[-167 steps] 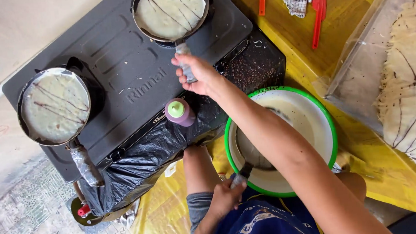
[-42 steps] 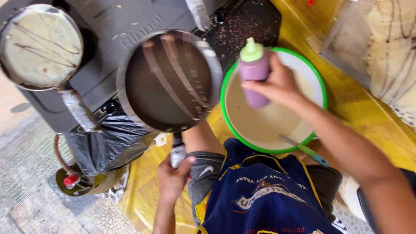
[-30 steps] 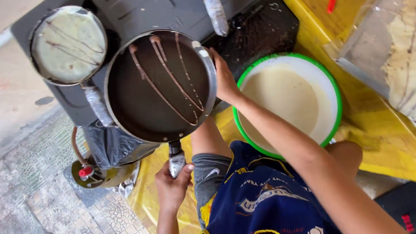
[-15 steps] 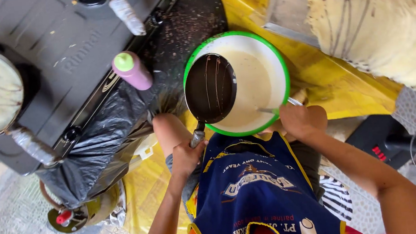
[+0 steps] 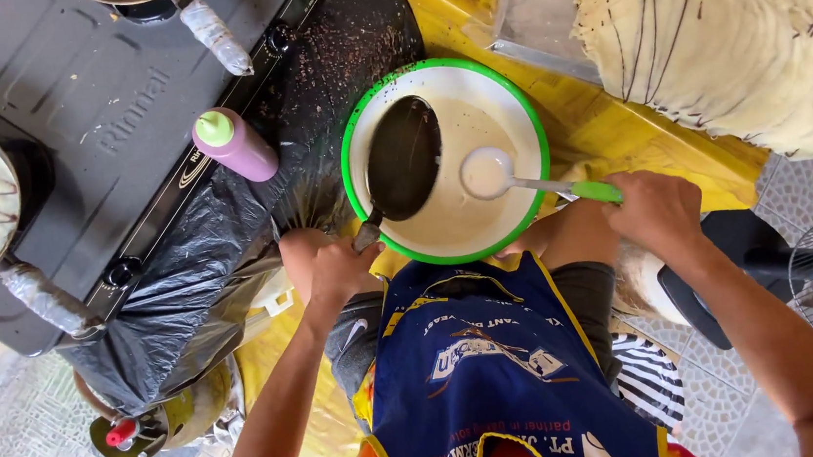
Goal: The person is making thin crepes by dipping pans into batter, cooking them on a gas stove, and stacking the finished products.
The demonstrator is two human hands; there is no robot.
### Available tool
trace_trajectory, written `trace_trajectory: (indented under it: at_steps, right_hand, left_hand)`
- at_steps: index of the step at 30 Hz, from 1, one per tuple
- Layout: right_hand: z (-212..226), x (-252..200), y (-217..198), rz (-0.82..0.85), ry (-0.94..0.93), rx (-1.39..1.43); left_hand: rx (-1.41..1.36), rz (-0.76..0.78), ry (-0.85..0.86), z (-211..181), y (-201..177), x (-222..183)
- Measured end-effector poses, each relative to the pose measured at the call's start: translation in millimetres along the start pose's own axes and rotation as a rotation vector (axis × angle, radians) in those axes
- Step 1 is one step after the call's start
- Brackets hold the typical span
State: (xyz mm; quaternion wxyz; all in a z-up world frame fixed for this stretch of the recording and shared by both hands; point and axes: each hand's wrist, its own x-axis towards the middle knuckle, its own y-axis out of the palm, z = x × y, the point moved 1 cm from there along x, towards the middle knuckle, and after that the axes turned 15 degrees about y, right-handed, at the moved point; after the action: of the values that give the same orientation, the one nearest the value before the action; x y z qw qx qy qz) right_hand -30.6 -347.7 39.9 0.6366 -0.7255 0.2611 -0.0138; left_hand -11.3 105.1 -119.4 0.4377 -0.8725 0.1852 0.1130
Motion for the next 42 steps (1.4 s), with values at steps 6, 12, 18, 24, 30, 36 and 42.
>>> trace_trajectory:
  at_steps: [6, 12, 18, 24, 30, 36, 42]
  right_hand:
    - [32, -40, -12, -0.244, -0.097, 0.132]
    - [54, -34, -5, -0.860, -0.288, 0.057]
    - [60, -22, -22, -1.058, -0.276, 0.022]
    - [70, -34, -54, -1.149, -0.285, 0.015]
    - [68, -66, -75, -1.128, -0.329, -0.019]
    - [63, -86, -65, -1.080, -0.347, -0.009]
    - [75, -76, -49, -1.002, -0.229, 0.079]
  left_hand:
    - [-0.717, 0.087, -0.216, -11, 14, 4]
    - [-0.960, -0.037, -0.229, -34, -13, -3]
    - [-1.130, -0.132, -0.233, -30, -20, -21]
    - [-1.560, -0.073, -0.147, -16, 56, -31]
    - [-1.521, -0.248, 0.119, -32, 94, -4]
    - [-1.457, -0.178, 0.093, -76, 40, 1]
    - [-1.404, 0.128, -0.128, -86, 5, 6]
